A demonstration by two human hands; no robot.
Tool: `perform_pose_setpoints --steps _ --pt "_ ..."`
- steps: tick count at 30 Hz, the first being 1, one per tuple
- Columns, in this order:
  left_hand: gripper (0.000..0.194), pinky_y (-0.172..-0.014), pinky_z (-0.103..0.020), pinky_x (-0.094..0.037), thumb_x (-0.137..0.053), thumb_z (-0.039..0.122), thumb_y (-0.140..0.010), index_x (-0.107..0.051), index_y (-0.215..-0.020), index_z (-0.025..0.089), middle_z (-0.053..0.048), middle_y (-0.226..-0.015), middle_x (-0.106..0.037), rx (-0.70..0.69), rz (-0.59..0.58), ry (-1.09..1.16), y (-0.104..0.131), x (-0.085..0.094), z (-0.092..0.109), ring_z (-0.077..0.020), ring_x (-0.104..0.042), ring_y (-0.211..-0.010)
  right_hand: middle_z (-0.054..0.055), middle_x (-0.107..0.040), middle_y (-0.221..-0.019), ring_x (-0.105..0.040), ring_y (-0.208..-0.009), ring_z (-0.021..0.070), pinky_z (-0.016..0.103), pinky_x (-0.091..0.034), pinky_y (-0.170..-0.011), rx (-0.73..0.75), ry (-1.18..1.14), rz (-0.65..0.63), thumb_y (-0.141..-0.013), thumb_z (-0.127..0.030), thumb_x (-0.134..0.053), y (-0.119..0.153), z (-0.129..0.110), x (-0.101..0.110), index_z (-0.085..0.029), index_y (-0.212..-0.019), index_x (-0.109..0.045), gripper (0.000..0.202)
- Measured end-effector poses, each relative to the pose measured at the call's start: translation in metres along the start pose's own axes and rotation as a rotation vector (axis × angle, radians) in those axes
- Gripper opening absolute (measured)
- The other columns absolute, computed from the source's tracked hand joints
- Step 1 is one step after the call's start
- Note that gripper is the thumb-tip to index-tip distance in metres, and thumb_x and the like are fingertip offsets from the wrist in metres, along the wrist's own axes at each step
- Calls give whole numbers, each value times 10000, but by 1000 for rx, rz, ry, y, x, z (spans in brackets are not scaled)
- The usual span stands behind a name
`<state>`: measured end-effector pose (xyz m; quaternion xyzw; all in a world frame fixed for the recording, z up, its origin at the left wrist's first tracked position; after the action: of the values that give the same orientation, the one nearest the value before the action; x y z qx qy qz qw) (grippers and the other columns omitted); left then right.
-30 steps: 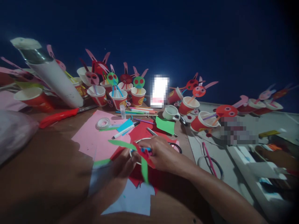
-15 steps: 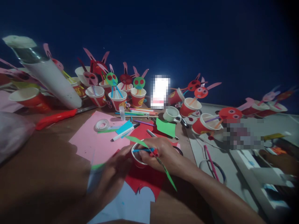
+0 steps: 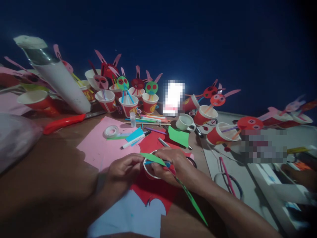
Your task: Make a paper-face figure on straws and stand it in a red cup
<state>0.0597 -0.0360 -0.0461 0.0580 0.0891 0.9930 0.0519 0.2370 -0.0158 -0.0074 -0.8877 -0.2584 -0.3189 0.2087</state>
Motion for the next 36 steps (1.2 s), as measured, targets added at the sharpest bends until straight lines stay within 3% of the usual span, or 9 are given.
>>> perform_pose_setpoints --steps 5,10,15,26,31,36 --pt "134 -731 -280 -504 -671 259 -703 -679 -761 139 -93 -918 -679 -33 -101 125 1 -3 -1 -218 -640 -853 -20 -626 -676 -530 -607 107 214 -385 -619 19 53 35 -735 -122 -595 5 7 -2 -180 -703 -574 70" --pt "145 -729 -284 -480 -614 287 -776 -615 -814 147 -70 -870 -635 -48 -163 32 2 -7 7 -193 -616 -822 6 -641 -736 -567 -651 119 237 -427 -671 -30 -60 -51 -833 -199 -561 8 11 -1 -178 -755 -602 90" --pt "125 -715 -301 -467 -548 284 -823 -561 -845 162 -65 -877 -633 -61 -232 -55 0 -11 10 -194 -609 -810 23 -634 -745 -577 -683 137 246 -435 -654 -111 -132 -30 -887 -248 -512 11 15 -1 -166 -778 -620 174" --pt "117 -728 -299 -444 -514 277 -847 -538 -831 164 -49 -876 -570 -162 -242 -54 -5 -15 11 -178 -567 -812 18 -638 -736 -567 -656 126 229 -429 -631 -109 -131 -56 -906 -278 -486 12 15 3 -171 -782 -640 225" --pt "126 -697 -280 -434 -567 286 -822 -534 -846 166 -21 -843 -553 -46 -289 114 -7 -16 2 -160 -558 -775 30 -641 -749 -580 -699 136 228 -433 -646 -82 -138 -61 -929 -303 -453 15 16 2 -165 -792 -634 266" --pt "298 -630 -239 -390 -709 373 -710 -524 -798 157 11 -759 -541 91 -361 343 -13 -19 -1 -119 -524 -687 28 -642 -763 -577 -688 131 230 -428 -637 -80 -148 -77 -933 -291 -450 14 15 3 -166 -824 -640 252"
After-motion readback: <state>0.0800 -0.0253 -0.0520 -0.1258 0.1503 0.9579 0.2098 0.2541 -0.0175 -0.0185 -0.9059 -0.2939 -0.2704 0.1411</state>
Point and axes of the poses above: each hand's wrist, its own y-axis away from the middle knuckle, its own x-axis out of the back of the hand, z = x × y, the point moved 2 cm from there along -y, towards the middle knuckle
